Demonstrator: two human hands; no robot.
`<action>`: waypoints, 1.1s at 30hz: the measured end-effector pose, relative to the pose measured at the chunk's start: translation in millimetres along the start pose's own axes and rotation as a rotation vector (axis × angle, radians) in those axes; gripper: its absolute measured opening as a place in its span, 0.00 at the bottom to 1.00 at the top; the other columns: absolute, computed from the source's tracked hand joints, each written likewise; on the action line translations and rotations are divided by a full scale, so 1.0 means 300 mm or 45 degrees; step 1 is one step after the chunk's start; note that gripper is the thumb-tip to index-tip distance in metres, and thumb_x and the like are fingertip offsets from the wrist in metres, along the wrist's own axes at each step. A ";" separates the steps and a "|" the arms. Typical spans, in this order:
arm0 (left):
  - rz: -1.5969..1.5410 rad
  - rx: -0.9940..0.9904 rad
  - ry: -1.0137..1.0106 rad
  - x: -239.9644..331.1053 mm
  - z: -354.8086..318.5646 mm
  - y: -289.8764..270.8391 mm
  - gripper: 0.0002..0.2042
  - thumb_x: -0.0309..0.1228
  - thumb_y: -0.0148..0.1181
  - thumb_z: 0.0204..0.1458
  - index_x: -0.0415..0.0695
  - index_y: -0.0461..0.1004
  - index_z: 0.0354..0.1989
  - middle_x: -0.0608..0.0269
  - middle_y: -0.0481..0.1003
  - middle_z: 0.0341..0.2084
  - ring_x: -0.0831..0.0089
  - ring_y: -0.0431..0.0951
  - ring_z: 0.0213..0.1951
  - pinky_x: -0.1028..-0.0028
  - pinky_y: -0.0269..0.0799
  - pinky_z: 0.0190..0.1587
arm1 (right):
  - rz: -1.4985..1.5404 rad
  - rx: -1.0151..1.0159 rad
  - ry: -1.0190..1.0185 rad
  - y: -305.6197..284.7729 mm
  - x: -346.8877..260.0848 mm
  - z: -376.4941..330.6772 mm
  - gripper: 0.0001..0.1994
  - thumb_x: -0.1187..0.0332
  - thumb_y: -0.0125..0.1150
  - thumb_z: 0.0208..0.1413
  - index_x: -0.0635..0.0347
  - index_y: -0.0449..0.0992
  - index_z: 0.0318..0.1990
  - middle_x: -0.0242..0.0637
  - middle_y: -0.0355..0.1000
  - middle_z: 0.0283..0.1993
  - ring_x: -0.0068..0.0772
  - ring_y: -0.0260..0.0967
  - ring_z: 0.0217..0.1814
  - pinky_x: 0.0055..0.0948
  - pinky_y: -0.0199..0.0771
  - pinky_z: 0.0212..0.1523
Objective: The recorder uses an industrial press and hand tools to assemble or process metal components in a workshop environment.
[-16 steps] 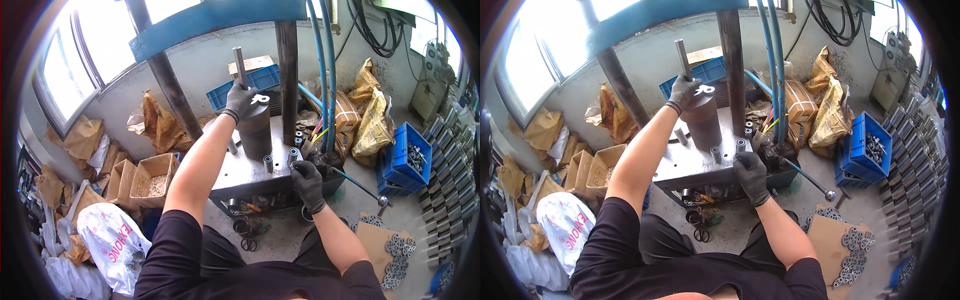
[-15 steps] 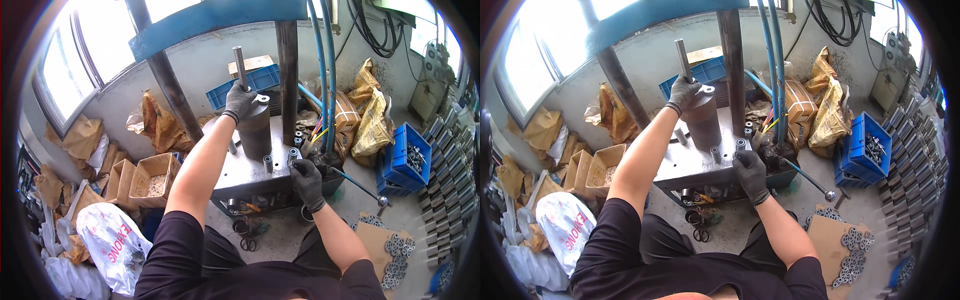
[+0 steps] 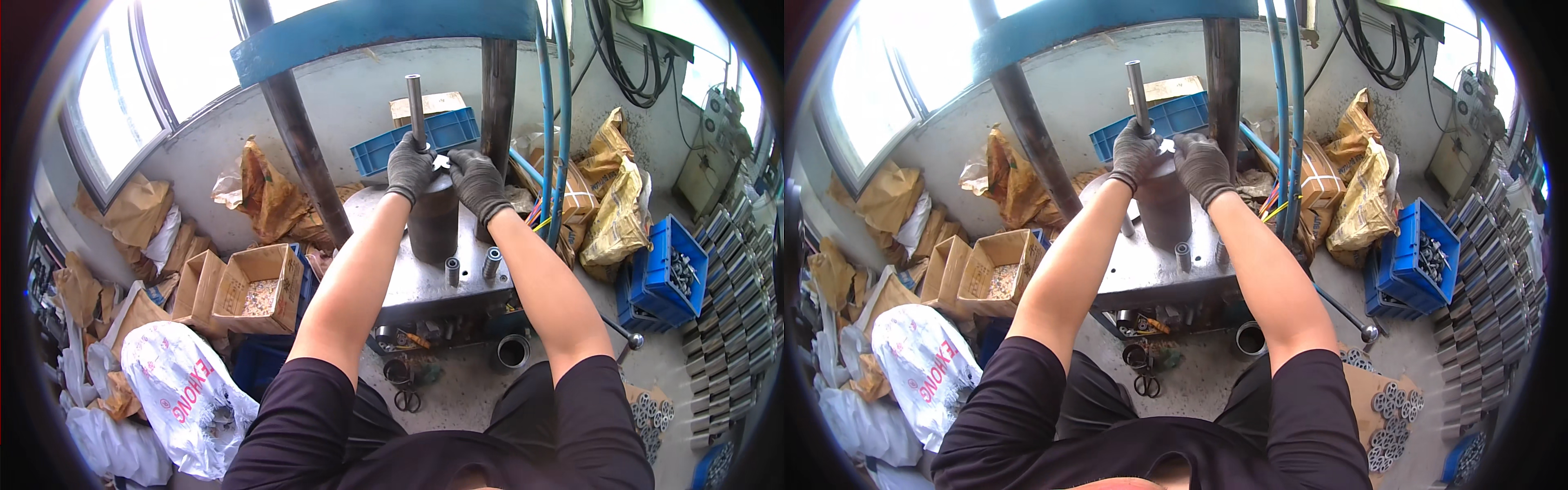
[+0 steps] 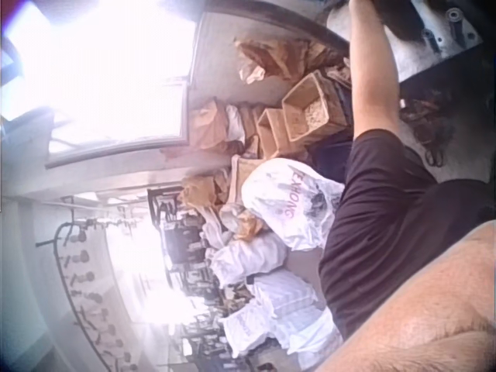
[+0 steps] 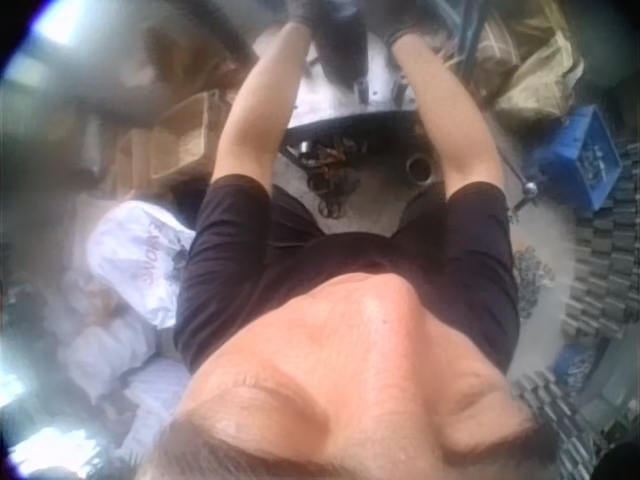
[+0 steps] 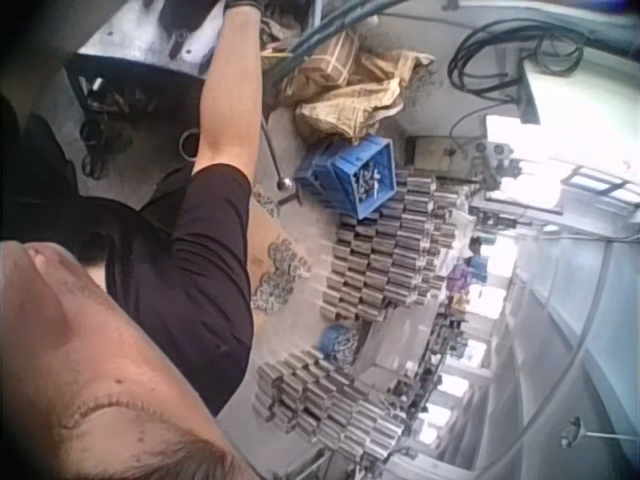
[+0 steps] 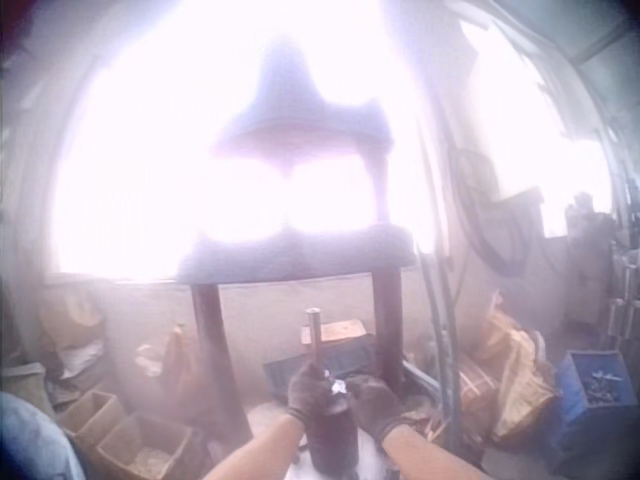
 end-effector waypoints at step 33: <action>-1.555 0.317 0.214 0.120 -0.080 -0.094 0.24 0.27 0.75 0.56 0.49 0.67 0.56 0.61 0.78 0.47 0.72 0.79 0.45 0.72 0.81 0.43 | 0.000 0.007 0.196 -0.009 -0.121 0.063 0.28 0.57 0.71 0.56 0.55 0.77 0.64 0.45 0.81 0.54 0.50 0.77 0.57 0.46 0.74 0.62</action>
Point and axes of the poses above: each hand's wrist, its own z-axis towards the middle knuckle, its own y-axis out of the palm, x = y × z, the point moved 1 cm from there along z, towards the middle knuckle
